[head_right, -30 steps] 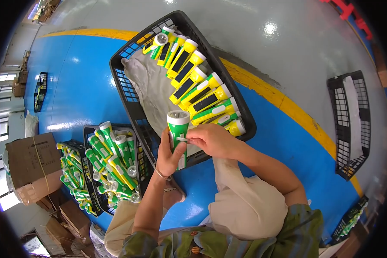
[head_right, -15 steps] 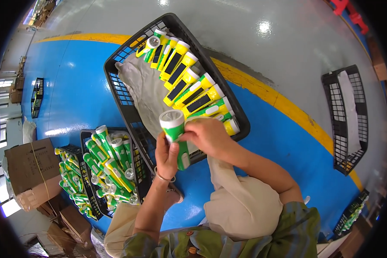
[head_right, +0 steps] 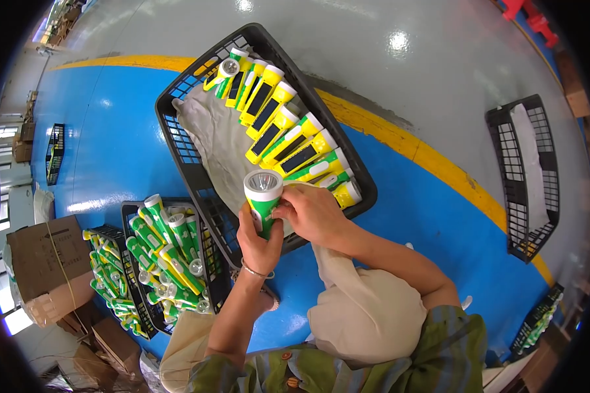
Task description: Applying small white adhesive labels to the bodies of solar-powered flashlights and moving them between crates.
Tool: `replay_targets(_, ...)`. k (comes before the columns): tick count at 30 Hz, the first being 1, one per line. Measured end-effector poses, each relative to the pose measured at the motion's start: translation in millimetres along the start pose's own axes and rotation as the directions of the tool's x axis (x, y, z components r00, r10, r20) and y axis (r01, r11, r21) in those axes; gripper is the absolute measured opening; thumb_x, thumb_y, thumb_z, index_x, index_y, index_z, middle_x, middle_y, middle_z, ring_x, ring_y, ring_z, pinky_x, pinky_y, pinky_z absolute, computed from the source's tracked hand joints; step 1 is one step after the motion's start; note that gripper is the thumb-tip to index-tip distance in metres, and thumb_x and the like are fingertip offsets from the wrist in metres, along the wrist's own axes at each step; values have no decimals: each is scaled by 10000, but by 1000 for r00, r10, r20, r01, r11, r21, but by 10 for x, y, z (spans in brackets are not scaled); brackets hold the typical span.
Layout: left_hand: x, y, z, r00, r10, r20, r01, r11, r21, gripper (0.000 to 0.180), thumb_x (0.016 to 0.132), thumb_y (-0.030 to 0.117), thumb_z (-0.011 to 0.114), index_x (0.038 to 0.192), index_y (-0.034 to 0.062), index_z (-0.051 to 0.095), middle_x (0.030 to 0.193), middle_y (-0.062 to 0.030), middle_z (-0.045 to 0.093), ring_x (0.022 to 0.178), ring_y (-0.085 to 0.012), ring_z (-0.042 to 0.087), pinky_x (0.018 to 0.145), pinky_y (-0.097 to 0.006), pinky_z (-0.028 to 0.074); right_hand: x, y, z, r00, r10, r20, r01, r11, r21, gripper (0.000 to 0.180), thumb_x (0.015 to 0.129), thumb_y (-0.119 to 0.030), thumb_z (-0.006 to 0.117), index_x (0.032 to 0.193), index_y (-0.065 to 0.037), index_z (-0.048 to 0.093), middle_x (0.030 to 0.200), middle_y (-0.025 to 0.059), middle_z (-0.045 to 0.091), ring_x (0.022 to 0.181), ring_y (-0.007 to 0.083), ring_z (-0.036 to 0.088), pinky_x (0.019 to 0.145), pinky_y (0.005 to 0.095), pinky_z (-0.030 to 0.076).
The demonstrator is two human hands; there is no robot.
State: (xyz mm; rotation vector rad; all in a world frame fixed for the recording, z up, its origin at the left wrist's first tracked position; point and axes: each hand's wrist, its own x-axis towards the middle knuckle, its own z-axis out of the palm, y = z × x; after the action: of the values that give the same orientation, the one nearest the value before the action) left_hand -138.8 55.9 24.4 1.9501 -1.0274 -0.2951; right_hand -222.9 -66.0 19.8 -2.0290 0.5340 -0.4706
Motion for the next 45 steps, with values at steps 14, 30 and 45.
replay_targets(14, 85, -147, -299, 864, -317, 392, 503, 591, -631, 539, 736, 36, 714, 1185, -36, 426, 1055, -90, 565, 968, -135, 539, 847, -274, 436, 63, -120, -209, 922, 4, 388, -33, 997, 68, 183, 768, -118, 664, 916, -33, 600, 858, 141, 635, 772, 328, 608, 658, 385, 476)
replay_targets(30, -116, -1475, -1502, 732, -541, -414, 681, 611, 404, 386, 667, 284, 720, 841, -18, 556, 699, -120, 586, 646, -230, 593, 582, -356, 456, -144, -192, 112, 849, -391, 355, 367, 920, 136, 75, 715, -104, 676, 762, -94, 619, 670, 57, 517, 586, 240, 562, 516, 351, 452)
replay_targets(45, 159, -1252, 107, 957, 170, 236, -253, 886, 388, 472, 684, 91, 680, 1130, 52, 530, 1138, -152, 532, 1039, -330, 505, 924, -412, 395, 282, 23, -491, 981, 17, -195, -1, 996, 84, 78, 824, -62, 624, 861, -10, 580, 678, 77, 565, 541, 127, 477, 502, 250, 390)
